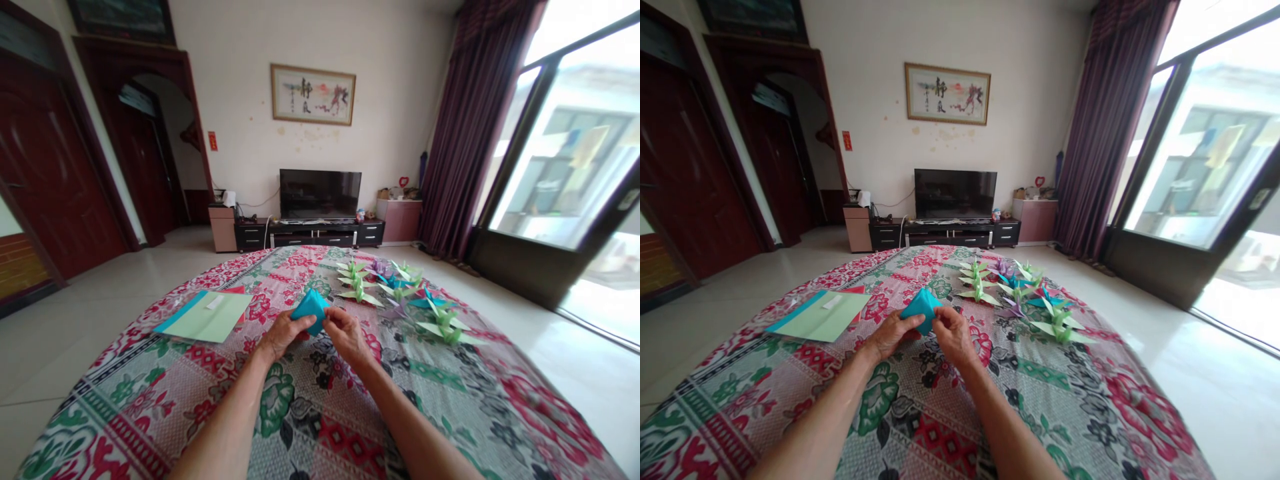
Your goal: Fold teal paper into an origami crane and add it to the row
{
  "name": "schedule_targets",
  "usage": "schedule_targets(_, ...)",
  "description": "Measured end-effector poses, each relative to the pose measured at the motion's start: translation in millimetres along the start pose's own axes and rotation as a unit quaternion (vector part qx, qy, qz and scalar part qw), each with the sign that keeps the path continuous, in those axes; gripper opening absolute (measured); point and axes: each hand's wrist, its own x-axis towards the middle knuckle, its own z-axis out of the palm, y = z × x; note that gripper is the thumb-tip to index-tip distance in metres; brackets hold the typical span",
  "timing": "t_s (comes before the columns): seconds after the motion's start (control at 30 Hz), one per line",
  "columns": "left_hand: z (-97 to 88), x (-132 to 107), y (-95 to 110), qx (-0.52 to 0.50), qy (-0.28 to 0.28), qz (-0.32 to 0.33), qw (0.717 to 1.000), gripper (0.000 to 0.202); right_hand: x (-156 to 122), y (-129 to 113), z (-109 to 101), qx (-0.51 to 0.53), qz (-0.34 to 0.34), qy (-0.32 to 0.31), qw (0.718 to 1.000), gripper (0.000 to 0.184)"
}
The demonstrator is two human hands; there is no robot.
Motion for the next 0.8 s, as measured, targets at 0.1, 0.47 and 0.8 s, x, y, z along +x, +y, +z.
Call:
schedule_targets(0.1, 1.5, -0.3, 1.2, 0.013, 0.001, 0.009, 1.000, 0.039, -0.8, -1.4, -0.6, -0.048, -0.006, 0.008, 0.999, 0.014)
schedule_targets(0.47, 3.9, 1.7, -2.9, 0.101, -0.021, 0.033, 0.994, 0.030, 5.1, 7.9, 1.5, 0.010, -0.015, 0.043, 0.999, 0.026)
schedule_targets(0.8, 3.9, 4.4, -5.0, 0.125, -0.011, 0.019, 0.992, 0.030, 7.1, 1.6, 1.9, 0.046, 0.007, 0.049, 0.998, 0.032)
